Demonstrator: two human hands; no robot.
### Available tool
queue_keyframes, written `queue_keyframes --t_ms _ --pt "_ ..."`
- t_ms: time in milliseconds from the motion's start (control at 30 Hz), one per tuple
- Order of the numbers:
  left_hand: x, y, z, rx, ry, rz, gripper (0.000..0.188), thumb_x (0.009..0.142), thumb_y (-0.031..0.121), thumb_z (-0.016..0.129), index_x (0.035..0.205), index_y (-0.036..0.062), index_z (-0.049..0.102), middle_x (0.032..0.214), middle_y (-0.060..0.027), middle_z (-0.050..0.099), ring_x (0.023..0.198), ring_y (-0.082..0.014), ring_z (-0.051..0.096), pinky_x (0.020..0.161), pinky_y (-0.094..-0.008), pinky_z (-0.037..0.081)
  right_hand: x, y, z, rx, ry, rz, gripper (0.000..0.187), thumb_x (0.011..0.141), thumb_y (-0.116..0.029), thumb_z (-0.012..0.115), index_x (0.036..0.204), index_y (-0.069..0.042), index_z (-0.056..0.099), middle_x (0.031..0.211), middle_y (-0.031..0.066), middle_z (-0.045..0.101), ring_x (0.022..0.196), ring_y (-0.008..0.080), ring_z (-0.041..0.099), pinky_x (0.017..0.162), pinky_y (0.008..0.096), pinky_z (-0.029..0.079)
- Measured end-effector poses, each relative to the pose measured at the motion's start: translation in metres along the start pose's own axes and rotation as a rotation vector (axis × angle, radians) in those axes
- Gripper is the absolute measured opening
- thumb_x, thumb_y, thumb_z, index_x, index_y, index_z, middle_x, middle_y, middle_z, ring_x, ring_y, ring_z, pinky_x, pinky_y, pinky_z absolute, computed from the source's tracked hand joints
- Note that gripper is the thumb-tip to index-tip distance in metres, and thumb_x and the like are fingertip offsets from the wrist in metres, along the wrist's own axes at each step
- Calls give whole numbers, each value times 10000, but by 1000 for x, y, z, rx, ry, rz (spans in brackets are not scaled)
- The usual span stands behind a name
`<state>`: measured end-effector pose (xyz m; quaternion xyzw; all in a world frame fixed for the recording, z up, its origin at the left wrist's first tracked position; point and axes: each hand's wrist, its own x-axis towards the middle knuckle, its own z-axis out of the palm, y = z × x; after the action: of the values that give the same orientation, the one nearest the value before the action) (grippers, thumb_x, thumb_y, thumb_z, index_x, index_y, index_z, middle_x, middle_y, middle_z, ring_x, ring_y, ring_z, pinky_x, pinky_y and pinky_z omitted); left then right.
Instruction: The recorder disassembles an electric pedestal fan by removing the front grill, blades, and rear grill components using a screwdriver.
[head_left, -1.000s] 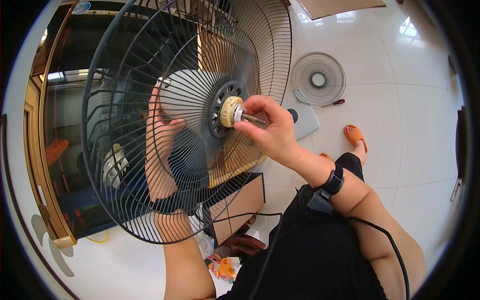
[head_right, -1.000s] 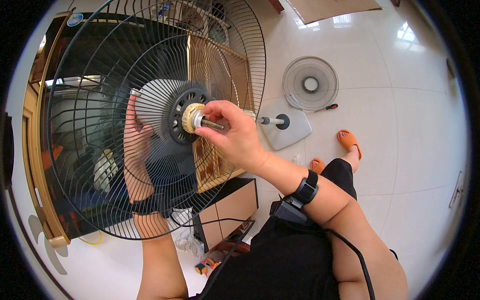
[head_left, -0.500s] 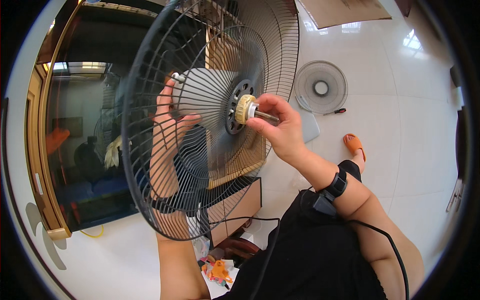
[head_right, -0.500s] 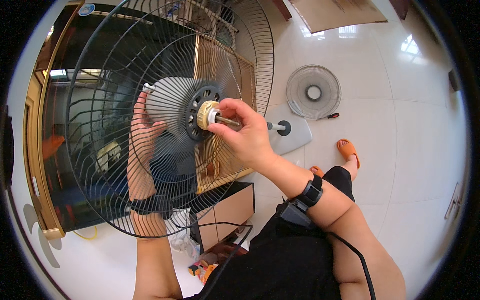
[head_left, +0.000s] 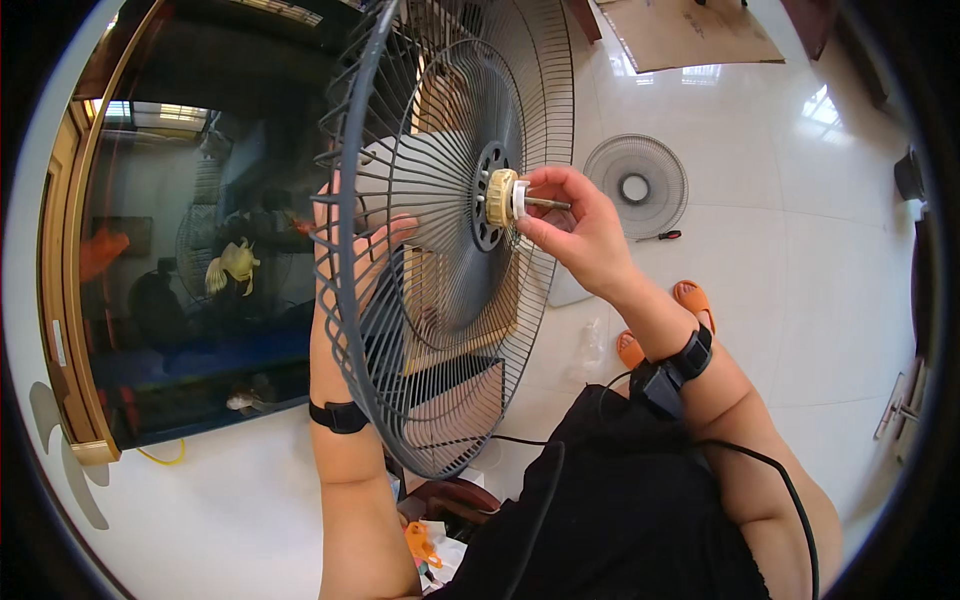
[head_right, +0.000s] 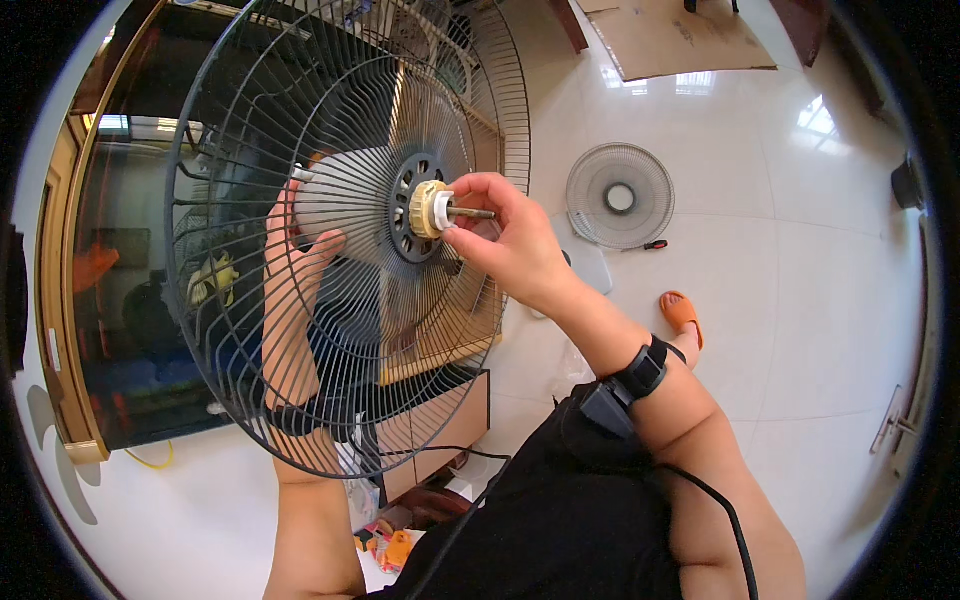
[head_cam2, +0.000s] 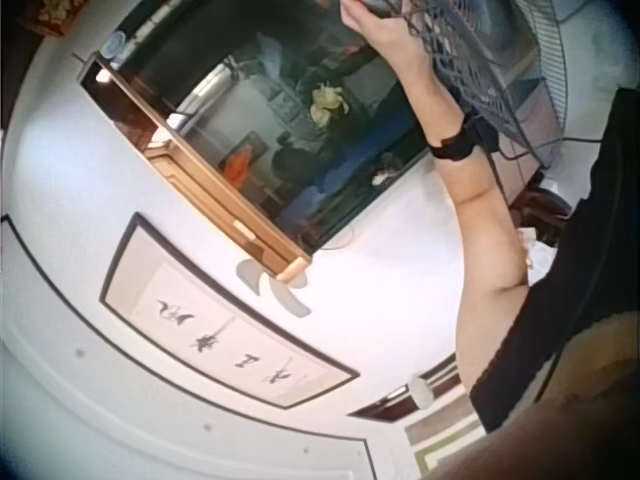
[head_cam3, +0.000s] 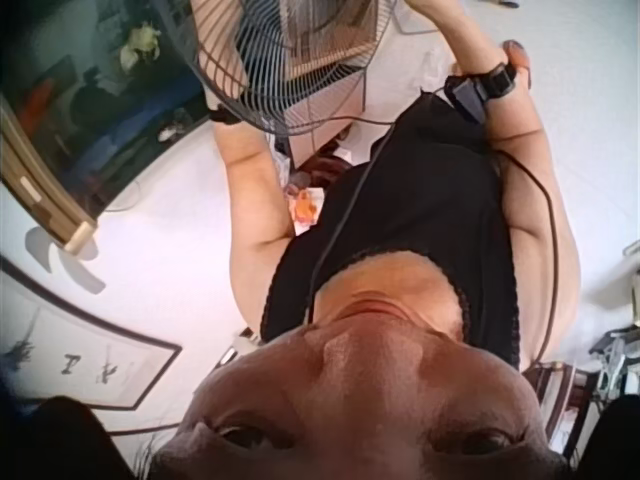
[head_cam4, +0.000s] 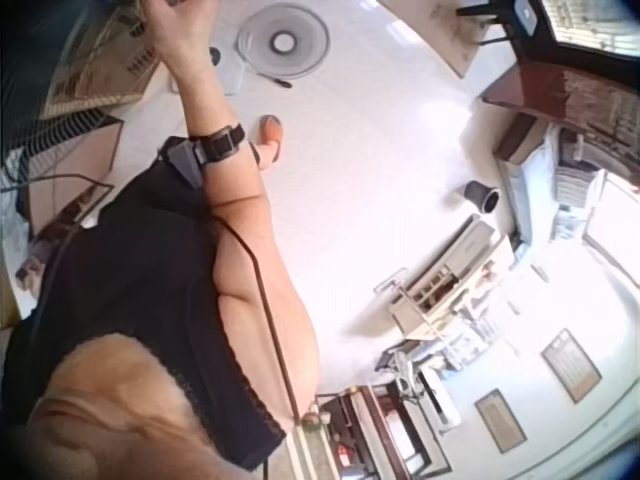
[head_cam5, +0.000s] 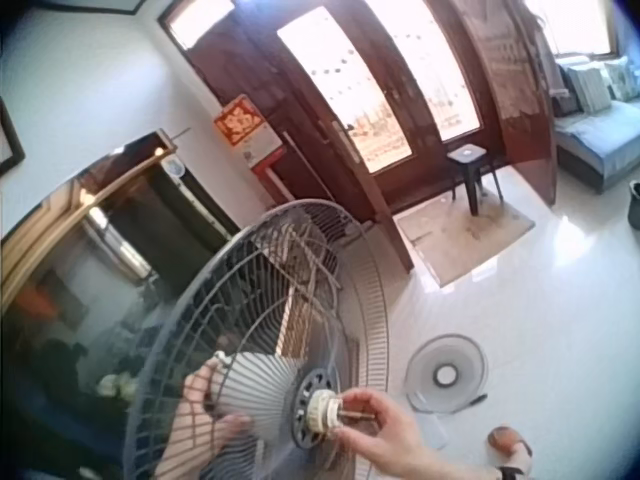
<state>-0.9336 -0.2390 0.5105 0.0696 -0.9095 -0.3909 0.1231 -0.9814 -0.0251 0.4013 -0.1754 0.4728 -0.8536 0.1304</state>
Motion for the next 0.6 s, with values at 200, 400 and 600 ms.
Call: queue_keyframes --t_ms 200,400,600 --pt "-2 -3 2 -2 2 6 619 760 -35 641 1303 53 356 1240 -78 337 901 -232 603 736 -308 573 -1 -1 -3 -21 31 12 400 774 -44 654 1149 -56 514 908 30 581 799 84 546 731 219 456" --pt "-3 0 -3 34 25 23 616 762 -37 638 1302 53 356 1239 -77 336 896 -232 605 733 -308 574 0 13 -2 -95 41 -89 344 775 -64 674 1100 -51 562 897 26 578 810 76 555 717 218 463" --pt "1 -2 4 55 40 36 613 763 -39 636 1301 53 357 1237 -77 336 891 -232 607 731 -307 575 -5 16 2 55 98 -50 337 777 -51 674 1086 -32 542 922 33 590 802 71 563 707 204 467"
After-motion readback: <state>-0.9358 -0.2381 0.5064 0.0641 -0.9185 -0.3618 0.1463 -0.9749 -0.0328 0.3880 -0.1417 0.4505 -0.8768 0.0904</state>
